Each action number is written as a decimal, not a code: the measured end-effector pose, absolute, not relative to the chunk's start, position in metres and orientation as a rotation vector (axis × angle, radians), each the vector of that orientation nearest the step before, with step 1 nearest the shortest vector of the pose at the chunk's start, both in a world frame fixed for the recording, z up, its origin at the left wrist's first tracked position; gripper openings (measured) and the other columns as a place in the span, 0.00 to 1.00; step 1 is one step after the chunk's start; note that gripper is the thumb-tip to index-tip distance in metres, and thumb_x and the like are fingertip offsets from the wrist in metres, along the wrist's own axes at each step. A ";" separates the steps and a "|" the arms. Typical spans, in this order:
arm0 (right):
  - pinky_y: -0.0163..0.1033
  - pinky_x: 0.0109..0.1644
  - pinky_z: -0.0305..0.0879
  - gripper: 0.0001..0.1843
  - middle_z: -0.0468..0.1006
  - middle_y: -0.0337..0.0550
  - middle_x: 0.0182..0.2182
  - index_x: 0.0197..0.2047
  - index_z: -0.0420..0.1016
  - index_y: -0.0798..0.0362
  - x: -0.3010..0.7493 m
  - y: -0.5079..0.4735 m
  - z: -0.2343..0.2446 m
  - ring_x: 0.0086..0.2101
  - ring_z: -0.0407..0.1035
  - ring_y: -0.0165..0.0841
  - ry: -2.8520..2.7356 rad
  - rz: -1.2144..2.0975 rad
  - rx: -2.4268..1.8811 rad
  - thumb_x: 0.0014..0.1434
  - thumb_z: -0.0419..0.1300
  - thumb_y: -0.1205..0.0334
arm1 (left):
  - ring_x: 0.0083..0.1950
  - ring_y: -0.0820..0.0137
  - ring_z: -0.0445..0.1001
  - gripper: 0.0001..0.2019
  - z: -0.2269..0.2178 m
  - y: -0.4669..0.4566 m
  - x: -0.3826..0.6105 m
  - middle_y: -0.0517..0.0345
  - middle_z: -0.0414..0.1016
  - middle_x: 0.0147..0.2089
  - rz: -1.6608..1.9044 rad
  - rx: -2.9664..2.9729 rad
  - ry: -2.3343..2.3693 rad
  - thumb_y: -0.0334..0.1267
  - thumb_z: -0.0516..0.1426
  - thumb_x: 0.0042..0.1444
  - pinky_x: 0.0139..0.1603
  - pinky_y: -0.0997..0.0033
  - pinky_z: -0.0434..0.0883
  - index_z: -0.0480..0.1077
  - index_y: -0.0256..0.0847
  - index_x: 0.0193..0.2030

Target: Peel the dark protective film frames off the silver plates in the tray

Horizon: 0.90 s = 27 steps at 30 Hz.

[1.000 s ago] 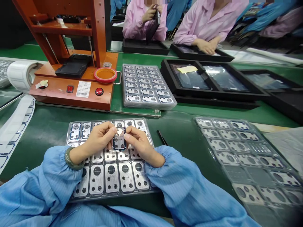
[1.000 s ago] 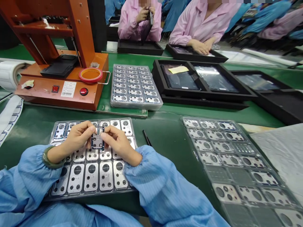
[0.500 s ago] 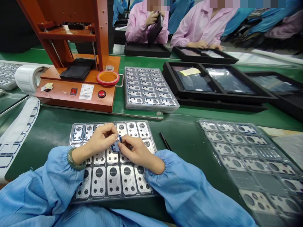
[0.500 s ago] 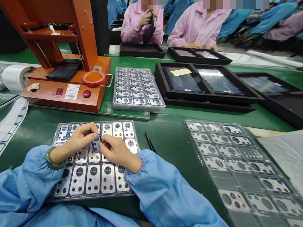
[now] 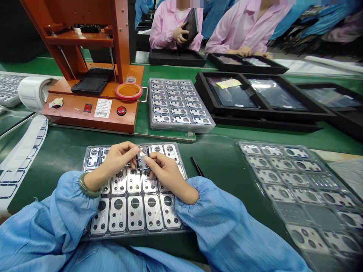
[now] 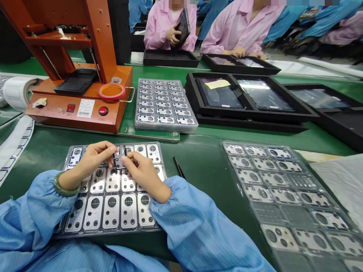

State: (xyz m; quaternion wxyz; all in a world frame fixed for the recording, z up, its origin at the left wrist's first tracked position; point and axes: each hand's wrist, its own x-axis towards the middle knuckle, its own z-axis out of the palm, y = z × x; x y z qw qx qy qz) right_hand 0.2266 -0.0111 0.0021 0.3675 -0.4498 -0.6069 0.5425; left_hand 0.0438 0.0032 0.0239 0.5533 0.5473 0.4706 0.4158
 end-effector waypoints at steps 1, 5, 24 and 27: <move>0.33 0.24 0.65 0.15 0.69 0.33 0.22 0.34 0.69 0.53 0.227 -0.010 0.001 0.20 0.68 0.26 -1.529 1.412 -1.162 0.58 0.58 0.48 | 0.19 0.75 0.70 0.13 0.024 0.004 0.044 0.62 0.70 0.18 1.008 1.296 1.133 0.46 0.59 0.54 0.22 0.77 0.66 0.71 0.35 0.32; 0.33 0.25 0.68 0.15 0.74 0.37 0.24 0.33 0.69 0.54 0.227 -0.008 0.000 0.20 0.69 0.26 -1.492 1.502 -1.124 0.55 0.60 0.50 | 0.19 0.76 0.70 0.14 0.021 0.005 0.045 0.62 0.71 0.19 1.105 1.254 1.167 0.46 0.60 0.54 0.23 0.77 0.67 0.71 0.35 0.32; 0.54 0.57 0.64 0.15 0.72 0.53 0.51 0.49 0.70 0.50 0.233 -0.004 -0.005 0.53 0.66 0.44 -1.913 0.585 -1.034 0.60 0.59 0.55 | 0.20 0.75 0.72 0.17 0.009 0.018 0.048 0.63 0.71 0.20 1.058 1.275 1.236 0.49 0.60 0.52 0.23 0.77 0.70 0.72 0.35 0.36; 0.55 0.57 0.64 0.12 0.72 0.53 0.51 0.48 0.71 0.50 0.233 -0.002 -0.008 0.54 0.65 0.45 -2.125 0.238 -0.969 0.61 0.58 0.59 | 0.22 0.75 0.73 0.18 0.000 0.020 0.050 0.61 0.73 0.23 1.035 1.293 1.232 0.47 0.61 0.52 0.26 0.76 0.73 0.72 0.34 0.43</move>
